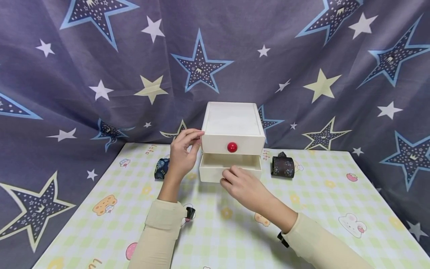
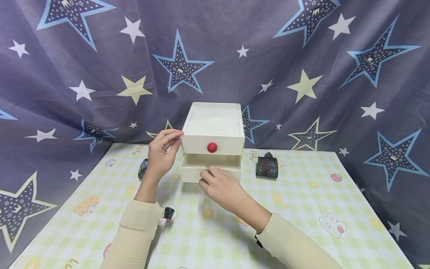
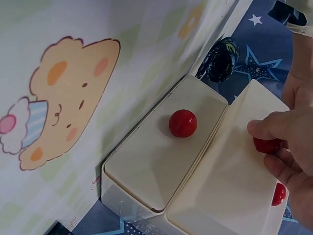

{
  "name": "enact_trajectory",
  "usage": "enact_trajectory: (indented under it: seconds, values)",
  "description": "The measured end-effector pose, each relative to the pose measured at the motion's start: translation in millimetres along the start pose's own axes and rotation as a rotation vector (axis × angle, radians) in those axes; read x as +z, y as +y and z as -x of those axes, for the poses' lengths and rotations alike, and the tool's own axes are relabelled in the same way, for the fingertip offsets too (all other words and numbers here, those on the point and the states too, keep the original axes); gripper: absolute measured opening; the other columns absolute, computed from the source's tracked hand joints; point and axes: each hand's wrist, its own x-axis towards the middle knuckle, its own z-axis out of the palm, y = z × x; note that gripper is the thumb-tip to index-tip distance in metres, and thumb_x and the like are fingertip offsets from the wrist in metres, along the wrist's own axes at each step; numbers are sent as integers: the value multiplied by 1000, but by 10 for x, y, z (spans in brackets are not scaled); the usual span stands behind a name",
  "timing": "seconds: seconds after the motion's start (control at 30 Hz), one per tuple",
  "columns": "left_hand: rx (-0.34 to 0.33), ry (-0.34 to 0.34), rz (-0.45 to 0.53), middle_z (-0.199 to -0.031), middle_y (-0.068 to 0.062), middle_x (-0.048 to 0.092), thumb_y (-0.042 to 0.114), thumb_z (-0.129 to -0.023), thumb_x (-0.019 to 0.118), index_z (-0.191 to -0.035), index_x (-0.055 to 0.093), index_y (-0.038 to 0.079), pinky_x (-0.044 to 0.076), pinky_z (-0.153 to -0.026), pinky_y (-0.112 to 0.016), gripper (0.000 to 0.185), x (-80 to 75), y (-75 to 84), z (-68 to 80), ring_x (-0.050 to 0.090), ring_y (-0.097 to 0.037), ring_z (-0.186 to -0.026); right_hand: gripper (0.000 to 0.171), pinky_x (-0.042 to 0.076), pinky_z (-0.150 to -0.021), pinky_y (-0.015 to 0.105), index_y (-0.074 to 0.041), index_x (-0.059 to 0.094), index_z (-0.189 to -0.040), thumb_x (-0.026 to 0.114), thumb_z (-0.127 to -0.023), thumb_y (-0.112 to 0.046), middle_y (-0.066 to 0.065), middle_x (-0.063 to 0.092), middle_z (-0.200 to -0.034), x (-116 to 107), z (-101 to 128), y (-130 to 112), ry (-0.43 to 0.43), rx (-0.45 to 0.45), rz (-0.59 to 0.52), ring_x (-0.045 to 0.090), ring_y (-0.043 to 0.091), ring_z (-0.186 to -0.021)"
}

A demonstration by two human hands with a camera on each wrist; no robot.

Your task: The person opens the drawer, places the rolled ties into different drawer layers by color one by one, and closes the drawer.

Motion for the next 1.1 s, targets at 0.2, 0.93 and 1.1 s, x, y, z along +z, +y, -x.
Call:
enact_trajectory:
  seconds: [0.2,0.93,1.1]
  values:
    - [1,-3,-4,-116,-16,66,-16,-92,65,-115,75,-4,61,-89,-27,27,4,18,-9,68,-31,-100,13,42,-67,27,-8,67,-94,55,-97,-5,4,53,-95,-20,12,-16,7,-7,7,44,23,-83]
    - [1,-4,-2,-117,-15,66,-15,-93,64,-115,75,-4,62,-86,-30,27,-1,20,-9,67,-30,-98,12,43,-66,25,-9,66,-92,56,-96,-4,3,53,-94,-76,54,-87,27,-15,9,46,21,-84]
    - [-11,1,-2,-116,-16,66,-15,-92,65,-115,75,-5,62,-87,-29,27,-1,15,0,67,-30,-99,14,46,-69,25,-8,66,-93,55,-97,-2,3,54,-96,-111,71,-114,16,-16,-18,47,22,-85]
